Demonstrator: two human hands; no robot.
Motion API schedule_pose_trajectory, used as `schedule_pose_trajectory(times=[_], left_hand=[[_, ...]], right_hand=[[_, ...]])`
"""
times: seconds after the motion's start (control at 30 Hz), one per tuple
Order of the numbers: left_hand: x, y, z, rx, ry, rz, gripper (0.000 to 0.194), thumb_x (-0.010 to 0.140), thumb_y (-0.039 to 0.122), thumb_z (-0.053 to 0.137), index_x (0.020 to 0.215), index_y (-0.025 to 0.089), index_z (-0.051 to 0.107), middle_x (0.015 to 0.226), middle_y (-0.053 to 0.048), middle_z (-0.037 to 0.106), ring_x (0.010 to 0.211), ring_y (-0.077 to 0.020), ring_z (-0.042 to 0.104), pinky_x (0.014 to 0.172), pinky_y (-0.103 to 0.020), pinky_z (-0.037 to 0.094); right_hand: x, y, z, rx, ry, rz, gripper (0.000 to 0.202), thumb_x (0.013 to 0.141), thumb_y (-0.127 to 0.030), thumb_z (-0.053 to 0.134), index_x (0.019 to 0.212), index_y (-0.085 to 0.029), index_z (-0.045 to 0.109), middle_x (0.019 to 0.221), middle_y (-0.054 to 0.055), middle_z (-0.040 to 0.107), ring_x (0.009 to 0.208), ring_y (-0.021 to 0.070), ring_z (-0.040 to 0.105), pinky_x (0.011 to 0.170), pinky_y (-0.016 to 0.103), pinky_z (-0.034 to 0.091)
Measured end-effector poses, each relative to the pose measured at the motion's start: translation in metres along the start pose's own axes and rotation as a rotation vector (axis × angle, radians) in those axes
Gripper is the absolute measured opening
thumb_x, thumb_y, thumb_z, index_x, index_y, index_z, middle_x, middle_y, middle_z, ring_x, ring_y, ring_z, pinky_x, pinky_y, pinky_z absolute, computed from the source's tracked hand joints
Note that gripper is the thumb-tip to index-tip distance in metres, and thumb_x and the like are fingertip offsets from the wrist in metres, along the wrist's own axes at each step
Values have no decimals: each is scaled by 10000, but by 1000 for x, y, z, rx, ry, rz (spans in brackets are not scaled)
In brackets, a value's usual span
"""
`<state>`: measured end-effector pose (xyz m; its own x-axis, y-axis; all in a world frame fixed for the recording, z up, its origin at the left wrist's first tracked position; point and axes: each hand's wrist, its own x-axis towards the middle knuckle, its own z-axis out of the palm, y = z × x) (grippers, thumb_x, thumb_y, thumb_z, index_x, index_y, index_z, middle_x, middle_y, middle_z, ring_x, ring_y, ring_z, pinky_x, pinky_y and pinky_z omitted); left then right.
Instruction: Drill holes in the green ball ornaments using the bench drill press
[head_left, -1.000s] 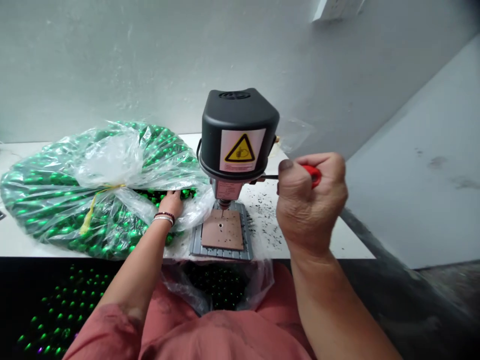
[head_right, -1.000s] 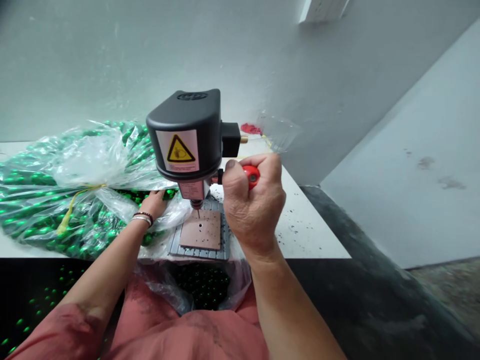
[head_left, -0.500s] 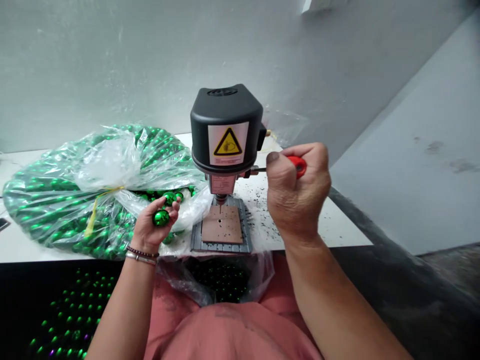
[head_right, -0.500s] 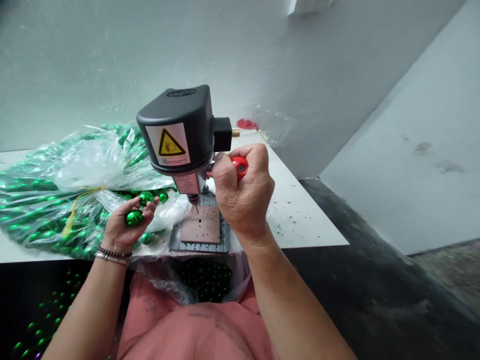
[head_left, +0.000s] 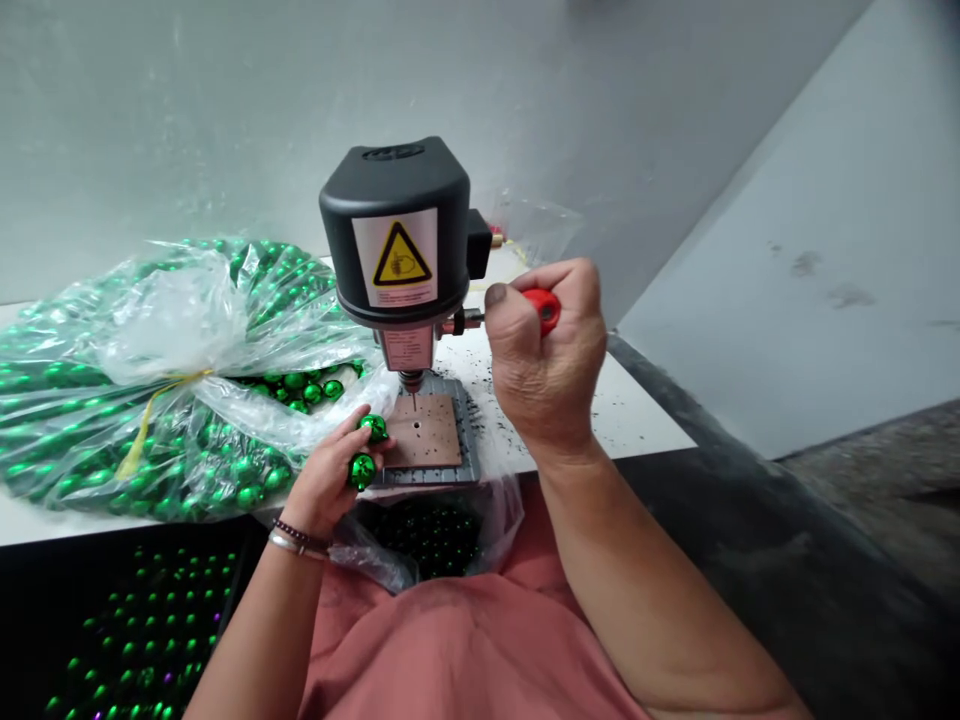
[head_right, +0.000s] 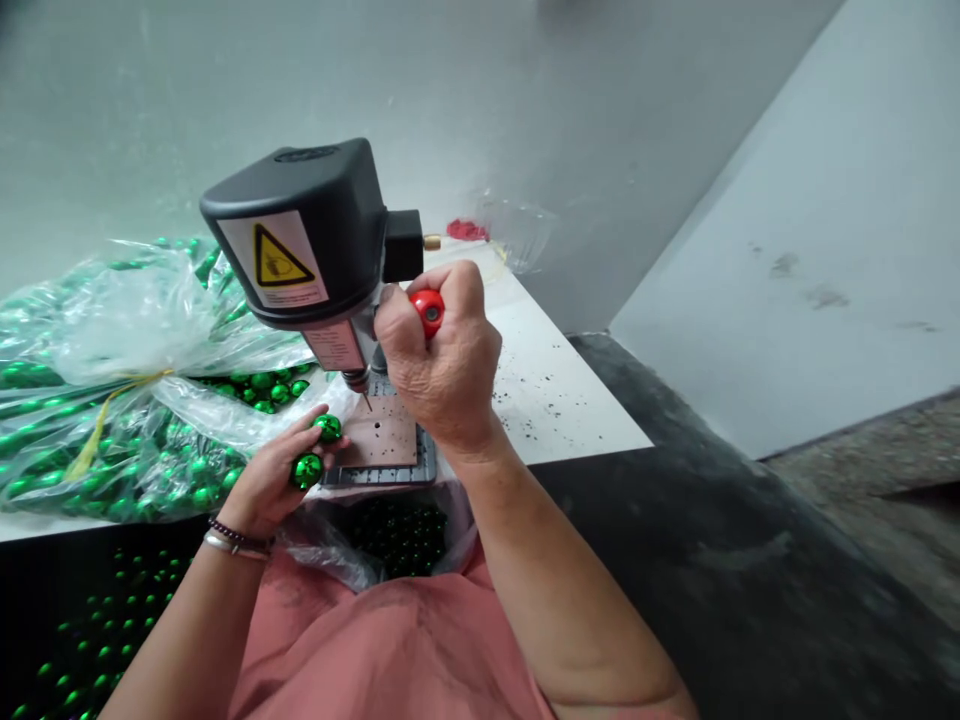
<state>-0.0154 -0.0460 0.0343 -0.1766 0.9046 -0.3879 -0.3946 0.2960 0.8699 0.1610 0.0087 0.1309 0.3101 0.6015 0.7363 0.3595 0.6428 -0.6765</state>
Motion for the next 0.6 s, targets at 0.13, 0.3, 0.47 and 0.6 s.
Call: schedule_pose_trajectory(times=[0.13, 0.3, 0.47, 0.6], left_hand=[[11, -2, 4, 382, 13, 91, 458, 655, 311, 683, 1069, 130, 606, 727, -19, 631, 566, -84, 543, 486, -174, 377], [29, -3, 13, 634, 17, 183, 435, 594, 369, 700, 964, 149, 635, 706, 16, 631, 456, -56, 458, 464, -196, 356], [43, -4, 21, 734, -19, 152, 459, 602, 375, 680, 1001, 158, 618, 786, -8, 660, 441, -54, 460, 448, -199, 356], [46, -4, 26, 843, -29, 166, 443, 615, 359, 662, 1007, 160, 612, 779, -4, 654, 463, -64, 465, 460, -201, 367]], right_hand=[[0, 1, 0, 1, -6, -26, 166, 765, -325, 529, 730, -188, 442, 615, -63, 423, 503, 16, 368, 474, 167, 362], [5, 2, 0, -36, -5, -80, 156, 789, -298, 497, 708, -200, 407, 580, -71, 389, 491, 14, 347, 477, 158, 347], [12, 1, -1, -45, -38, -96, 203, 800, -334, 491, 695, -194, 388, 591, -69, 376, 494, 10, 340, 496, 161, 353], [14, 1, -3, -32, -73, -122, 210, 825, -351, 458, 709, -193, 383, 615, -62, 379, 522, 10, 342, 529, 155, 359]])
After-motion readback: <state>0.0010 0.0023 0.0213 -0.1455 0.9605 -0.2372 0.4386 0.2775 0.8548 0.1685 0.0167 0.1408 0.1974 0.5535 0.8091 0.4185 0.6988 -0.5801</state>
